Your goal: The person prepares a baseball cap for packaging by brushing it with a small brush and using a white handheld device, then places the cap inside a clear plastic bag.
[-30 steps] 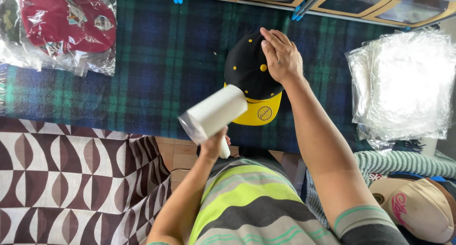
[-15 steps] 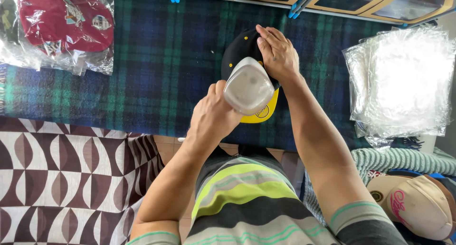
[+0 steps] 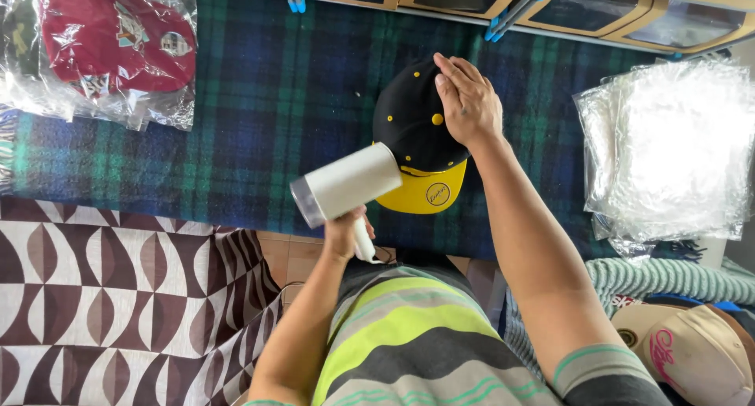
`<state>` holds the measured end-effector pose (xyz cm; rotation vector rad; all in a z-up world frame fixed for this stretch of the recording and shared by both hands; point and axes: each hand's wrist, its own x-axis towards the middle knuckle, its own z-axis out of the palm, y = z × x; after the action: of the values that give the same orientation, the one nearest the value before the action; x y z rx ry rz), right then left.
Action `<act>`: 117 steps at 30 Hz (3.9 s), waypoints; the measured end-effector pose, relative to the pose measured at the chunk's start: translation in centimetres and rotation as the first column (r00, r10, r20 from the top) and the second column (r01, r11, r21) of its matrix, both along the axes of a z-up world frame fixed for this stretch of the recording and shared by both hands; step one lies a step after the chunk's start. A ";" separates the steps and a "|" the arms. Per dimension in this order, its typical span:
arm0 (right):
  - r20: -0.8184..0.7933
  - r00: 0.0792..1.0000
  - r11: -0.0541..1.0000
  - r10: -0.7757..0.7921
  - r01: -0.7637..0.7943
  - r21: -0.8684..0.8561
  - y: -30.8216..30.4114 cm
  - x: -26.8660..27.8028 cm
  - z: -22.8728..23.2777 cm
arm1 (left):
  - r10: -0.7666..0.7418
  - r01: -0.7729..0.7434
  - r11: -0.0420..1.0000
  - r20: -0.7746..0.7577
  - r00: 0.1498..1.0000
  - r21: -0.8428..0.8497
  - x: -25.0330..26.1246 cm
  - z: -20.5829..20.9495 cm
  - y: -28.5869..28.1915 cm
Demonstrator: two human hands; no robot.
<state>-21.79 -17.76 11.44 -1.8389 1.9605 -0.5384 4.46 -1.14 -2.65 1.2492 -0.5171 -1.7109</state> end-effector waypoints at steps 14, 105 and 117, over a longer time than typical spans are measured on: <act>0.025 0.999 0.804 -0.025 0.035 -0.594 3.5 0.4 -1.1 | 0.083 -0.136 0.979 0.313 0.946 0.151 1.1 9.9 -11.4; 0.009 0.984 0.961 0.181 -0.178 0.210 19.7 7.3 1.4 | 0.112 0.067 0.917 -0.417 0.902 0.393 -2.2 1.1 -3.2; 0.231 0.942 0.969 0.242 -0.247 -0.005 15.0 7.3 3.3 | 0.046 0.108 0.917 -0.371 0.927 0.385 -2.0 3.3 -3.6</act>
<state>-14.54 -2.81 14.70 -1.8768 1.5547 -0.6155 2.43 -4.70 0.61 1.1456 0.0493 -2.0916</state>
